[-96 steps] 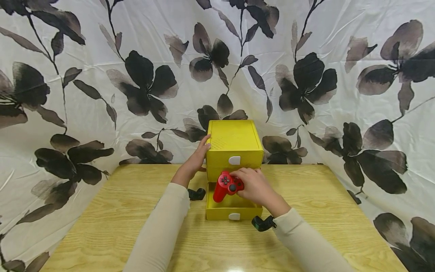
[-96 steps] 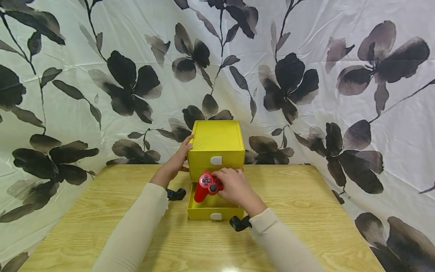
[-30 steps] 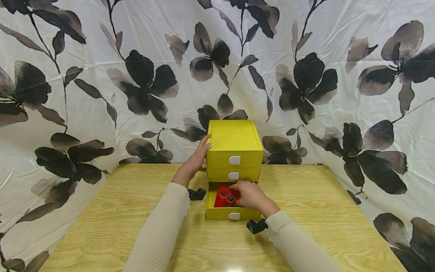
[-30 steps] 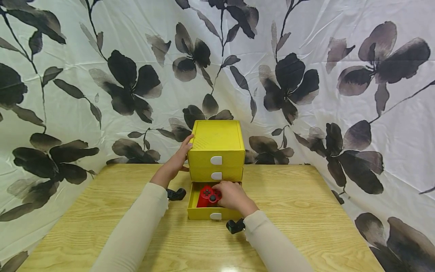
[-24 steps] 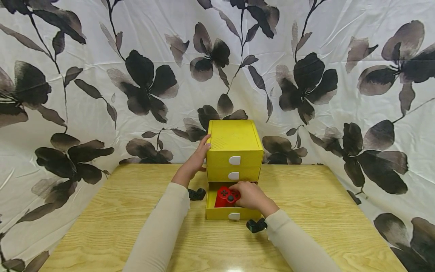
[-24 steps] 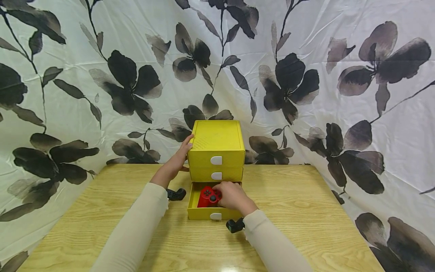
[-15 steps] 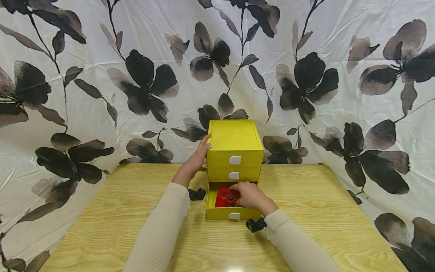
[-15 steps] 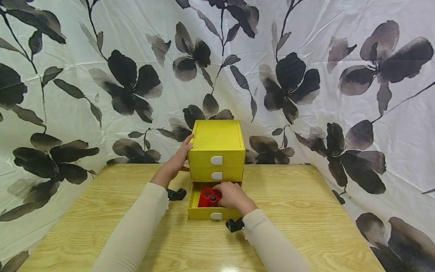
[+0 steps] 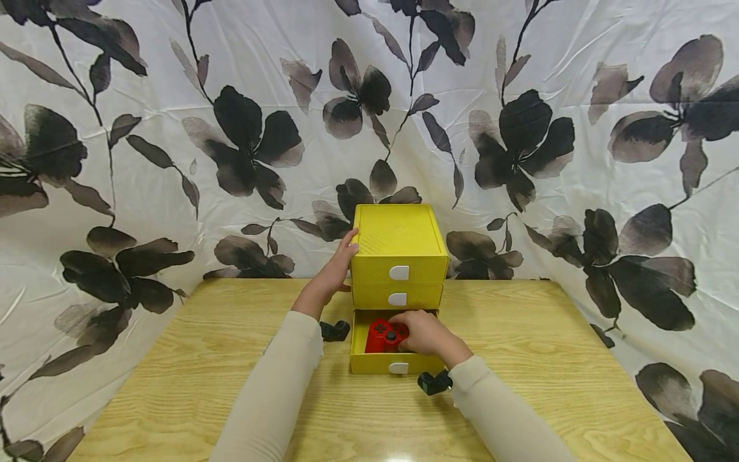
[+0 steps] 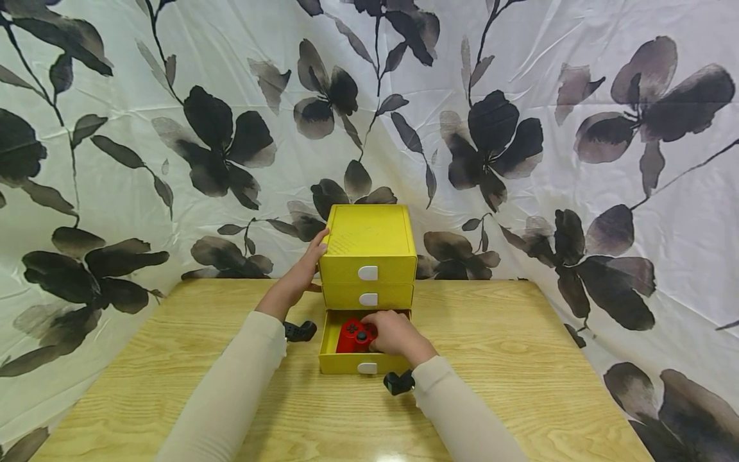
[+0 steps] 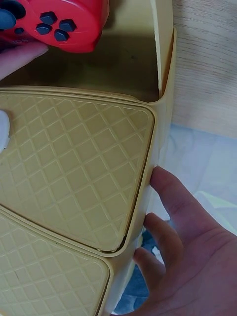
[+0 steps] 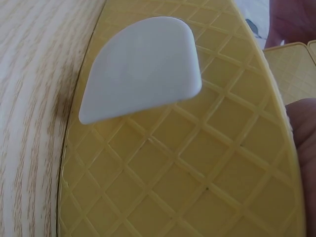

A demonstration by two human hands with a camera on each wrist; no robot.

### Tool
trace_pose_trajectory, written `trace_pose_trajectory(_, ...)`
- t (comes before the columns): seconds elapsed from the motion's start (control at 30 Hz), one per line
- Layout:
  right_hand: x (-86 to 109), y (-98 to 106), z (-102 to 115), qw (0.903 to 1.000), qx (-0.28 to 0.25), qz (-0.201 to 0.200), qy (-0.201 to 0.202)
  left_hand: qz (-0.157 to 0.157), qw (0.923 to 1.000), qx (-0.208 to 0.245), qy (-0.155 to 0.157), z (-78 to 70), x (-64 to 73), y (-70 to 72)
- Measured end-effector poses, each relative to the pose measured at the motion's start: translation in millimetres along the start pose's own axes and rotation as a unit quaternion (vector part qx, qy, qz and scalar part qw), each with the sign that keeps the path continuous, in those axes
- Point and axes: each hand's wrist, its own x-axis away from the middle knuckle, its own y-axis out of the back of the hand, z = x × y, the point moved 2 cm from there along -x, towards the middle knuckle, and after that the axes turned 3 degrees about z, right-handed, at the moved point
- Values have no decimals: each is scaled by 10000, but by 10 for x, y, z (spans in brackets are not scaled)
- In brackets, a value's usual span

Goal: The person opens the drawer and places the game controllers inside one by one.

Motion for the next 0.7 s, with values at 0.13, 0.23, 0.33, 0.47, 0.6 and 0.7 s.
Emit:
trace_pose_trajectory(0.13, 18, -1, -5, 9999, -103, 19, -22, 5, 10000, -16, -32, 42, -40, 12)
trace_pose_trajectory(0.23, 30, -3, -8, 9999, -164, 26, -19, -72, 10000, -4, -7, 120, -108, 29)
trace_pose_trajectory(0.33, 43, -2, -5, 9998, -210, 31, -4, -158, 9999, -28, -21, 209, -183, 45)
trace_pose_trajectory(0.47, 72, 18, 9, 9997, -208, -63, 77, -235, 9997, -61, -79, 243, -205, 48)
trace_pose_trajectory(0.6, 110, 50, 30, 9994, -146, -233, 201, -240, 9997, -14, -68, 241, -205, 48)
trace_pose_trajectory(0.7, 144, 77, 61, 9988, -108, -377, 289, -222, 9997, 42, -56, 240, -210, 48)
